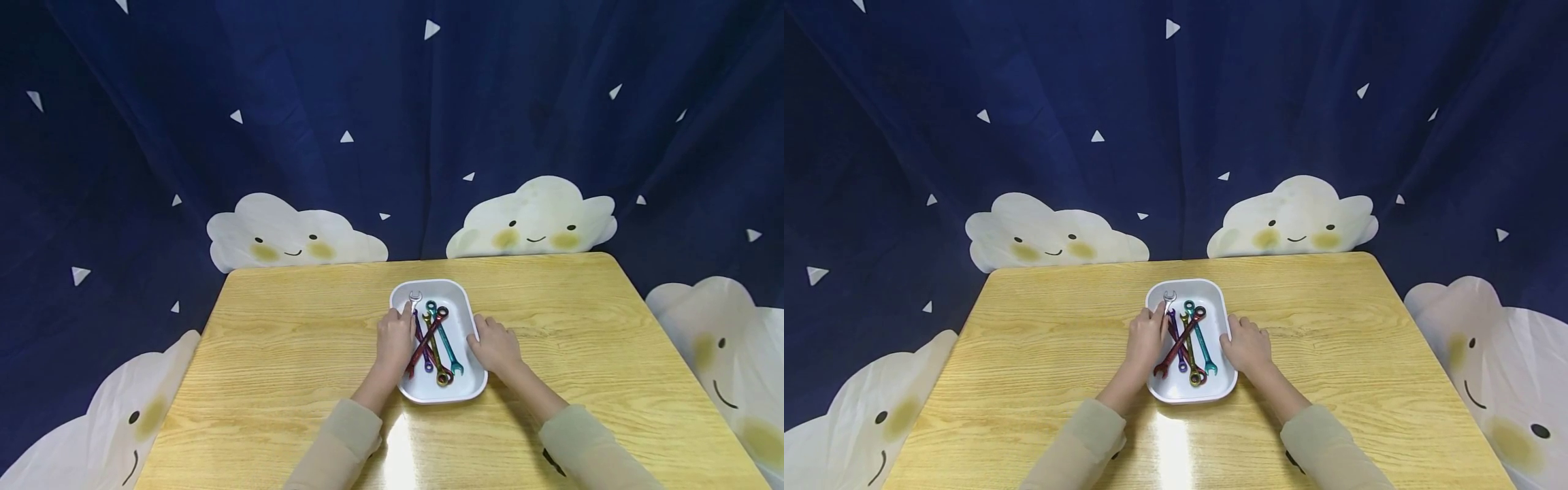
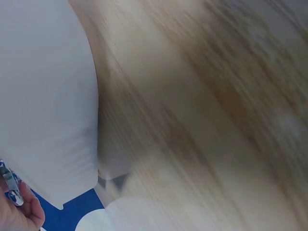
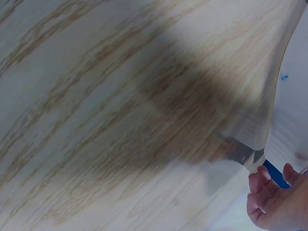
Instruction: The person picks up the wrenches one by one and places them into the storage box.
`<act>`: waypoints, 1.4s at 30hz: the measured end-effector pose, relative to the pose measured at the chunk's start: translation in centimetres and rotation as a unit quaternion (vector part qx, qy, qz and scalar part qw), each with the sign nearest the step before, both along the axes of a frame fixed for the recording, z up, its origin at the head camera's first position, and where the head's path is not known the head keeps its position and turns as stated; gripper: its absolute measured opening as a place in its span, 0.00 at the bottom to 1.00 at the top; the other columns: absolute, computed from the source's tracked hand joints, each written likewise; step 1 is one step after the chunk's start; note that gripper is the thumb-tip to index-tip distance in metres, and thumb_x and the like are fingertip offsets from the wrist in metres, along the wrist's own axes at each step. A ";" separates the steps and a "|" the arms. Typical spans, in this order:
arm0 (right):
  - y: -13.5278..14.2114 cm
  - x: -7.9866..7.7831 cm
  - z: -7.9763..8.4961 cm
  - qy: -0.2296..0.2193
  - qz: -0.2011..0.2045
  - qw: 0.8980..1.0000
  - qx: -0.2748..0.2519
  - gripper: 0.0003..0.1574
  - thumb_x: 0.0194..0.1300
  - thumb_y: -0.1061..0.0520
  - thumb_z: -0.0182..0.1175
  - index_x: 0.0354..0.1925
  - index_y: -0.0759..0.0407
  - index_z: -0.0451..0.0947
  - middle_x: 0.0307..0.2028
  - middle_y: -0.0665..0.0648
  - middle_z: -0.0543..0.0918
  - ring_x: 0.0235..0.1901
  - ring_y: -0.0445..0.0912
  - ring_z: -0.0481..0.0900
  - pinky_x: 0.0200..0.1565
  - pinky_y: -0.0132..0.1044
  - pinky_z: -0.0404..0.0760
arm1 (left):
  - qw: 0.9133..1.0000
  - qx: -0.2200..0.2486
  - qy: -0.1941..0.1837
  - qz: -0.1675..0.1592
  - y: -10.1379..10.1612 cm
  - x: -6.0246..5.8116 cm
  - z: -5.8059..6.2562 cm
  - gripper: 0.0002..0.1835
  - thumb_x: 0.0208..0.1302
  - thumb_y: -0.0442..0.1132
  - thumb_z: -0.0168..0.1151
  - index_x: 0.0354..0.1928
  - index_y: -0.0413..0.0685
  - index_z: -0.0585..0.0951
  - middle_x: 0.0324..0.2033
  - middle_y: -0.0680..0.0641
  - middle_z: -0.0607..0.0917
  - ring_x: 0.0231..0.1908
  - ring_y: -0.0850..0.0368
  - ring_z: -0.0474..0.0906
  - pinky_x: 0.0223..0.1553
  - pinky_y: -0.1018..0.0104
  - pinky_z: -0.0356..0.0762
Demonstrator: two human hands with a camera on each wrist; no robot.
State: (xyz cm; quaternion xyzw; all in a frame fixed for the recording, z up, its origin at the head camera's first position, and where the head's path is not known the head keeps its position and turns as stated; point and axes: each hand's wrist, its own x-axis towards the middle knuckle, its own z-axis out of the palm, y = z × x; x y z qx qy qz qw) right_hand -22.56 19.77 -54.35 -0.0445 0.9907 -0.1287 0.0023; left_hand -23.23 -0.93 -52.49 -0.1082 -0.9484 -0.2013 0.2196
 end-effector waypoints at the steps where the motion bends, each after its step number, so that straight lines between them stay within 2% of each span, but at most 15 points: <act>1: 0.0 0.0 0.0 0.001 0.000 1.000 0.002 0.24 0.61 0.48 0.45 0.49 0.62 0.68 0.40 0.65 0.74 0.39 0.58 0.73 0.38 0.53 0.69 | 1.000 0.002 0.001 -0.001 0.1 0.0 0.0 0.18 0.60 0.40 0.56 0.51 0.41 0.78 0.24 0.44 0.76 0.22 0.54 0.71 0.28 0.62 0.71; 8: -0.1 0.2 0.2 0.003 -0.001 1.000 0.011 0.25 0.61 0.47 0.46 0.50 0.62 0.68 0.42 0.65 0.74 0.41 0.59 0.73 0.41 0.55 0.67 | 1.000 -0.018 0.019 -0.003 1.0 0.3 -0.3 0.16 0.60 0.39 0.56 0.49 0.42 0.79 0.24 0.44 0.78 0.21 0.53 0.72 0.26 0.63 0.69; 18: -0.1 0.2 0.1 0.012 -0.002 1.000 0.022 0.25 0.61 0.47 0.47 0.50 0.61 0.68 0.42 0.65 0.73 0.42 0.58 0.71 0.42 0.54 0.66 | 0.999 -0.031 0.023 -0.015 2.0 0.5 -0.9 0.16 0.59 0.39 0.58 0.48 0.42 0.79 0.24 0.43 0.78 0.22 0.52 0.75 0.26 0.61 0.73; 29: 0.1 0.1 0.2 0.014 -0.002 1.000 0.022 0.25 0.62 0.47 0.46 0.51 0.61 0.67 0.41 0.65 0.73 0.41 0.58 0.70 0.41 0.53 0.65 | 0.998 -0.057 0.027 -0.021 3.0 0.6 -1.5 0.16 0.55 0.40 0.62 0.45 0.44 0.80 0.22 0.44 0.77 0.20 0.53 0.74 0.22 0.63 0.70; 38: 0.0 0.2 0.1 0.007 -0.002 1.000 0.021 0.26 0.62 0.47 0.46 0.53 0.61 0.67 0.42 0.65 0.73 0.42 0.58 0.71 0.40 0.53 0.66 | 0.996 -0.085 0.006 -0.024 4.1 0.7 -1.6 0.12 0.56 0.40 0.60 0.42 0.43 0.80 0.22 0.45 0.78 0.21 0.54 0.74 0.22 0.64 0.69; 42: 0.0 0.2 0.1 0.010 -0.003 1.000 0.021 0.26 0.62 0.47 0.47 0.53 0.61 0.67 0.42 0.64 0.74 0.42 0.58 0.71 0.40 0.53 0.66 | 0.995 -0.093 -0.001 -0.031 4.6 0.7 -1.9 0.14 0.57 0.41 0.59 0.44 0.42 0.79 0.24 0.45 0.79 0.21 0.54 0.75 0.23 0.64 0.69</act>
